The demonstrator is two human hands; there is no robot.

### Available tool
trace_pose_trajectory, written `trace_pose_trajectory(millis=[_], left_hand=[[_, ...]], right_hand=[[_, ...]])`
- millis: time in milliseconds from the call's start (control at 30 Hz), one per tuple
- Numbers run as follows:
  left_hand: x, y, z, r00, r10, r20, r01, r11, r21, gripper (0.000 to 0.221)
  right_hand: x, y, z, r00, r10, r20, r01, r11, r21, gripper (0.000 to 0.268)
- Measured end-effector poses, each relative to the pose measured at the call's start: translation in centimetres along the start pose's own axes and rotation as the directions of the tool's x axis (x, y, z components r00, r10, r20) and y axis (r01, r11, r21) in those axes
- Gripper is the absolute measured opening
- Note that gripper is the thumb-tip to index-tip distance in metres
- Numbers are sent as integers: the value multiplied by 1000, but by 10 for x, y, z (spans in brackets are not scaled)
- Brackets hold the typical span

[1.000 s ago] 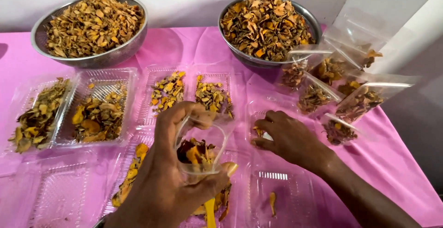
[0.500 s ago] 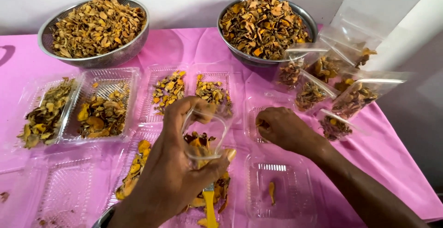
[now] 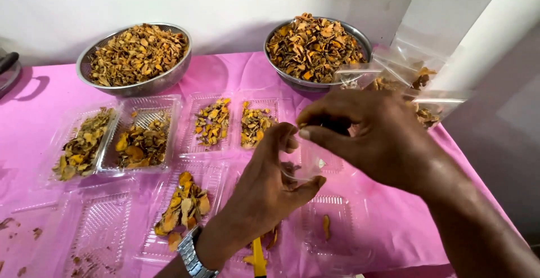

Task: Sorting and packaging dried herbs into small plastic containers and bags using hands and a brush.

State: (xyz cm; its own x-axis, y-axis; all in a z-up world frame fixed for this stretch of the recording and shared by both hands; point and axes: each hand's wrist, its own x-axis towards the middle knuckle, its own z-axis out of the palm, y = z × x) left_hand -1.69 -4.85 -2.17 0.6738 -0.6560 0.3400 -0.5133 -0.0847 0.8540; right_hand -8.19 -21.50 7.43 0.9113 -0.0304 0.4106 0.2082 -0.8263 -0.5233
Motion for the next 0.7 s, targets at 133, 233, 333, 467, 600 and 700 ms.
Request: trace_pose_trajectory(millis=[133,233,333,467,600,700], left_hand=[[-1,12,-2,999,-16,39,18,999,-33,54],[-1,10,-4,999,-12,39,15,998,-59,63],[0,14,-11,983,-152,106,161,983,-91,64],[-7,8,-18,982,-149,120,163,979,-120,72],[-30,16,-42,973,-213,86,218,975,-50,84],[-48,-60,-40,936,-235,-260,74,857,-509,36]], right_hand=[[-5,5,10,985,-173,24,175,982,-73,16],[-9,4,9,968,-249,42,252,964,-84,19],[-11,1,8,960,-273,66,279,951,-136,14],[-15,-8,1,950,-314,-2,311,944,-110,13],[-43,18,-1,968,-176,-179,100,923,-371,12],[-65,56,13,985,-130,-113,88,944,-317,24]])
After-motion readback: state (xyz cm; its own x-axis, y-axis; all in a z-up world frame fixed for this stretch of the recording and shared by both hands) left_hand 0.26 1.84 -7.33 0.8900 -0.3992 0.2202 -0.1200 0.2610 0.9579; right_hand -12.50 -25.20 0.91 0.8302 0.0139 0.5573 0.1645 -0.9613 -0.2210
